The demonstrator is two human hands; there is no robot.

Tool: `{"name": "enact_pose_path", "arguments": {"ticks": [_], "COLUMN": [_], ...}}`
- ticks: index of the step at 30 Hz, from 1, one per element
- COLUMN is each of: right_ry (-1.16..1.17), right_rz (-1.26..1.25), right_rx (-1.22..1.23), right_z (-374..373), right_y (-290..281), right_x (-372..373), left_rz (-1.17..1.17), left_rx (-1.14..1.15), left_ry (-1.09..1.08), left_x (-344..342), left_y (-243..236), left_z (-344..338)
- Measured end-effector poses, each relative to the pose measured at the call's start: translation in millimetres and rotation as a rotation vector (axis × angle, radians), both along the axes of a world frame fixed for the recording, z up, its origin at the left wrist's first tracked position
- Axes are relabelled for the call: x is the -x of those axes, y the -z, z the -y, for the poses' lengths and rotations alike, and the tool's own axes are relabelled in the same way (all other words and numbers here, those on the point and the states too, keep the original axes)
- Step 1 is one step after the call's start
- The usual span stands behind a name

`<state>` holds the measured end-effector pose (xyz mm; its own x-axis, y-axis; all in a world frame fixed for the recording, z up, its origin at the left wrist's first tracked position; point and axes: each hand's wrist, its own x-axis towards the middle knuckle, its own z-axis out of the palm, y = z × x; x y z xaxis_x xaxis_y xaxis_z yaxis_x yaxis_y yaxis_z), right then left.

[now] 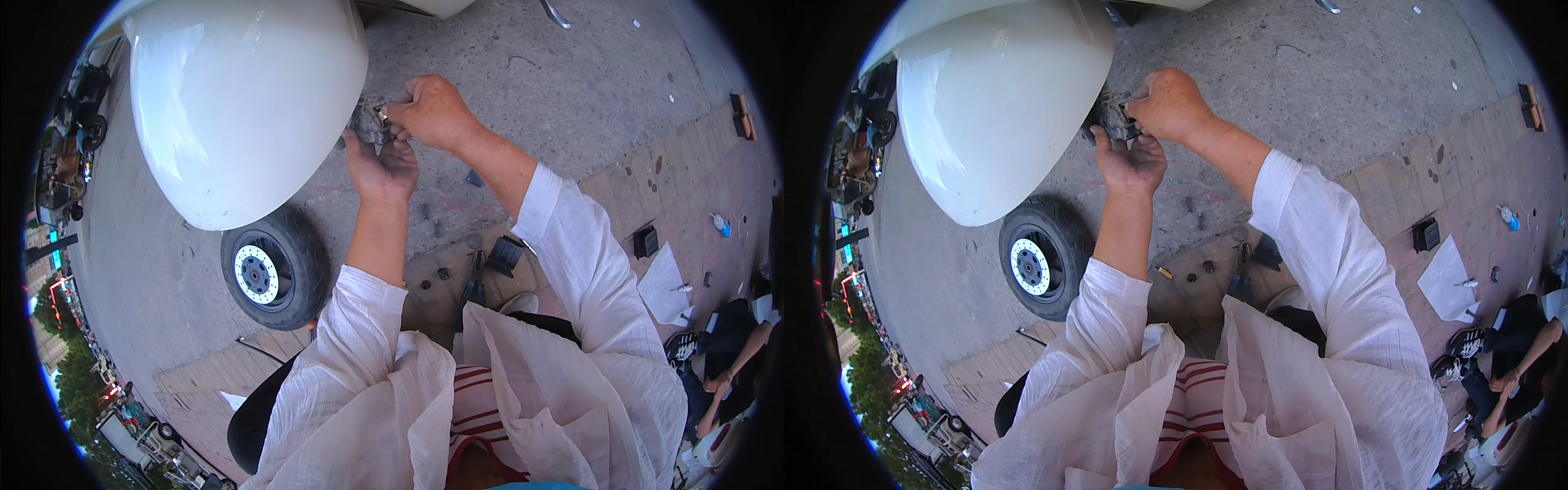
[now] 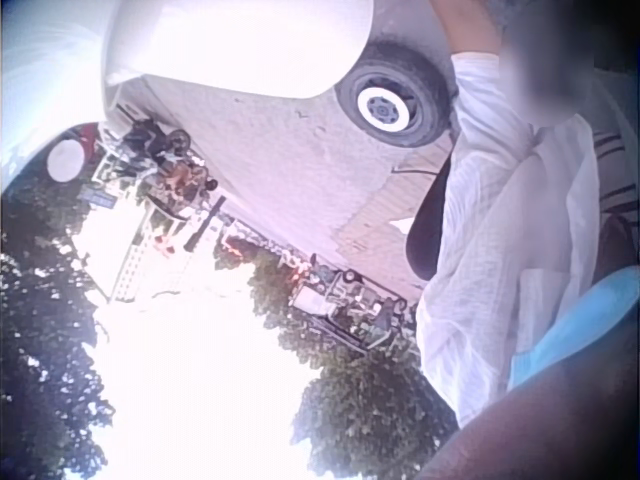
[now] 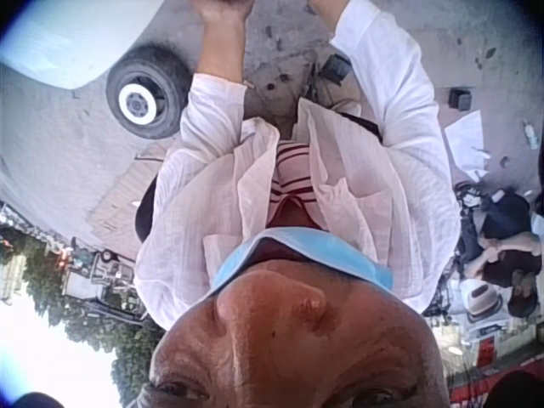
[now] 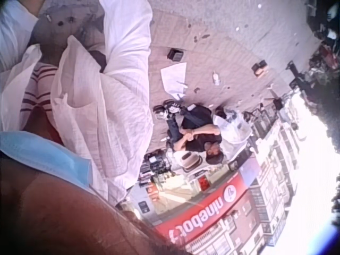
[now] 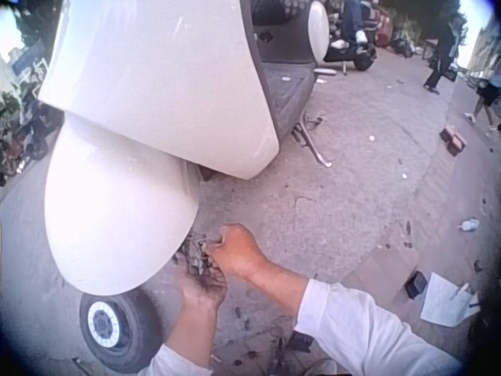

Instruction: The person sits on the ground and assembles small metal and plastic components of a scooter, using a screwdriver to tighten screws and fit parts together. They handle multiple small pieces, align them, and secure them with fasteners.

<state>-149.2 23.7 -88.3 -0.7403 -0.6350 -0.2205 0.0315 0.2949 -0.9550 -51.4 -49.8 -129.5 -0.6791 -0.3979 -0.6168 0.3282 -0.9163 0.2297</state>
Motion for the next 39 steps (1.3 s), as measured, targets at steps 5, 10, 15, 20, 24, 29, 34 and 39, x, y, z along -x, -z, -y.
{"name": "enact_pose_path", "arguments": {"ticks": [5, 10, 15, 20, 24, 29, 34, 39], "right_ry": [0.054, 0.067, -0.016, -0.001, -0.016, -0.022, -0.036, -0.039], "right_rz": [-0.242, -0.284, -0.023, 0.219, 0.211, 0.226, 0.207, 0.181], "right_rx": [-0.086, -0.111, -0.008, 0.039, 0.031, 0.025, -0.001, -0.053], "right_z": [4, 4, -3, -6, -4, 0, 1, 4], "right_y": [8, 6, 13, 3, 7, 11, 13, 11], "right_x": [-2, -6, 2, 2, 5, 5, 6, 5], "left_rz": [0.023, 0.102, 0.049, 0.008, 0.043, 0.068, 0.084, 0.058], "left_rx": [0.001, 0.0, -0.001, 0.002, 0.015, 0.013, 0.016, 0.005], "left_ry": [-0.008, -0.032, -0.003, -0.01, -0.016, -0.017, -0.012, 0.006], "left_x": [0, 4, 3, -2, 1, 2, 1, 1], "left_y": [3, -3, -6, 6, 7, 4, 3, 6], "left_z": [2, 1, 0, 5, 4, 5, 5, 8]}}
